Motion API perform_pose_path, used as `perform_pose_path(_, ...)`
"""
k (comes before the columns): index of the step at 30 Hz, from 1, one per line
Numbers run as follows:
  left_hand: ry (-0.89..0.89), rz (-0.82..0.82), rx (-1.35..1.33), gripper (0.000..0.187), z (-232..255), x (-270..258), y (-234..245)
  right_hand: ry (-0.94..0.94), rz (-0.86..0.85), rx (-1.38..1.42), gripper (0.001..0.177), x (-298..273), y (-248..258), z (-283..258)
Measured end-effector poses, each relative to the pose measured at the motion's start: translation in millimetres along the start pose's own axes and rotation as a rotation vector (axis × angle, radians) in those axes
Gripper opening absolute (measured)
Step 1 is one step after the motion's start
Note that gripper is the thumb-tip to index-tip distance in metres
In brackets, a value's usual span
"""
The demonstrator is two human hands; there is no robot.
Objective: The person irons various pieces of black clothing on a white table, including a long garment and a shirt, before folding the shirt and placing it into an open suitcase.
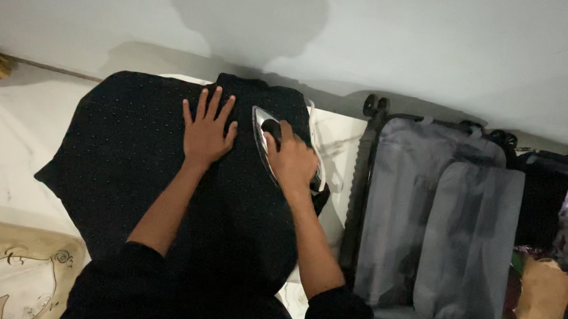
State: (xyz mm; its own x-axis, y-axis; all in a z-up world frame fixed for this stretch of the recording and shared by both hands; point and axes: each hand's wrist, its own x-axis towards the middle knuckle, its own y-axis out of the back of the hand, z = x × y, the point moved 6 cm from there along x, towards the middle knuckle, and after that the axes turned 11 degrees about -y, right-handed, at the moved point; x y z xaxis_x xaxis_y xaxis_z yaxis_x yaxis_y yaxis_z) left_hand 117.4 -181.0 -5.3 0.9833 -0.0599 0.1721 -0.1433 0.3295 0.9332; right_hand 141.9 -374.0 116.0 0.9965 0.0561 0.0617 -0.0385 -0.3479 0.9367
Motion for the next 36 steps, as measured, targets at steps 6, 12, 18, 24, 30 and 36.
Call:
perform_pose_path(6,0.003,0.034,-0.017,0.062,-1.7,-2.4,1.0,-0.017,0.012,-0.047,0.041,-4.1,-3.6,1.7)
perform_pose_path(12,-0.052,0.075,-0.076,0.063,-8.1,-5.6,-8.8,0.047,0.055,-0.050,0.046,-11.9,-5.7,0.3)
perform_pose_path(18,-0.071,0.073,-0.223,0.054,-81.4,-56.9,13.9,0.115,0.007,0.095,0.046,-37.6,26.2,-4.4)
perform_pose_path(24,-0.030,0.200,0.034,0.057,-161.9,-112.5,80.6,0.107,-0.023,0.105,0.048,-60.9,33.3,-68.0)
perform_pose_path(30,-0.027,0.164,-0.020,0.059,-170.2,-115.9,77.0,0.078,-0.077,0.137,0.045,-77.9,-10.7,-147.9)
perform_pose_path(36,0.018,0.088,-0.025,0.060,-172.1,-111.9,78.9,-0.031,-0.073,0.040,0.048,-78.5,-50.9,-170.9)
